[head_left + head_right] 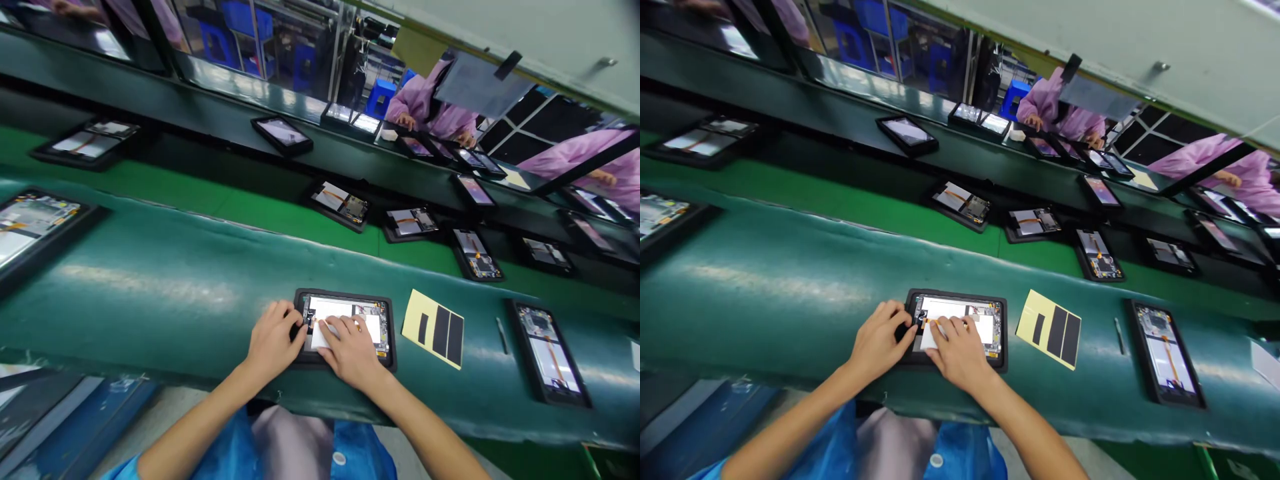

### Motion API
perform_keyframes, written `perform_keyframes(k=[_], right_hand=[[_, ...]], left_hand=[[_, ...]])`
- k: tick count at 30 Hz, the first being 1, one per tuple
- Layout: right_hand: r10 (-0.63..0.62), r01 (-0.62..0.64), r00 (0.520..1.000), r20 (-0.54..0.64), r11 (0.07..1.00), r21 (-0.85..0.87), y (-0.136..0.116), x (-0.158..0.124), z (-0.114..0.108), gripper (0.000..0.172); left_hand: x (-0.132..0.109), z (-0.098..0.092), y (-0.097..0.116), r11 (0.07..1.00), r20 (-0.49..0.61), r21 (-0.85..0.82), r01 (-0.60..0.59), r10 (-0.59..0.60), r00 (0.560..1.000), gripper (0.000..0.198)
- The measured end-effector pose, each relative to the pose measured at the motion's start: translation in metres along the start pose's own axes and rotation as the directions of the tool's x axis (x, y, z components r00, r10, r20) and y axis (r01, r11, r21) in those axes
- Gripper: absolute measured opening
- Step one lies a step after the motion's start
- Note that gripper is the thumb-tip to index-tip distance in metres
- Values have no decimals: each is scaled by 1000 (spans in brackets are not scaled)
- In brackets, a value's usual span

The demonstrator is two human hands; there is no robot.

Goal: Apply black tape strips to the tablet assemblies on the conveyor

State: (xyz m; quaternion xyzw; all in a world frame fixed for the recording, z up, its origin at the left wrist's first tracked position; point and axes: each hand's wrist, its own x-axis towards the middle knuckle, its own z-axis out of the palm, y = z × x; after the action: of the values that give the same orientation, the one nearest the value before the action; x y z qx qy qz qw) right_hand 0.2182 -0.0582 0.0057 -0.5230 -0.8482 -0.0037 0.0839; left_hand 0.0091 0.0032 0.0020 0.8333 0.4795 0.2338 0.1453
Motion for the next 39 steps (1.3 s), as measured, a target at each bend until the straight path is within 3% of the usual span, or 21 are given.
perform_keyframes(k=[5,9,14,18,29,39], right_hand=[[-3,3,1000,-14,1000,-9,0,-2,2,45],[-15,15,999,-37,1000,-6,-1,1,1,44],[-27,28,999,-27,999,22,-1,3,0,44],[-33,33,999,-23,999,34,-1,3,1,45],[-59,60,998,-16,995,84,2,5,-1,47],[-125,120,988,87,991,59,15,8,-6,48]], left_hand=[[16,10,16,988,89,150,46,-60,994,13],[16,10,14,994,93,97,54,-63,994,8],[-2,0,-1,989,13,5,-145,145,989,22],[-16,-6,-8,942,102,142,-303,291,951,36],[-19,-5,-3,874,204,307,-376,325,923,38],[-23,-4,-5,899,197,248,-360,317,928,38]])
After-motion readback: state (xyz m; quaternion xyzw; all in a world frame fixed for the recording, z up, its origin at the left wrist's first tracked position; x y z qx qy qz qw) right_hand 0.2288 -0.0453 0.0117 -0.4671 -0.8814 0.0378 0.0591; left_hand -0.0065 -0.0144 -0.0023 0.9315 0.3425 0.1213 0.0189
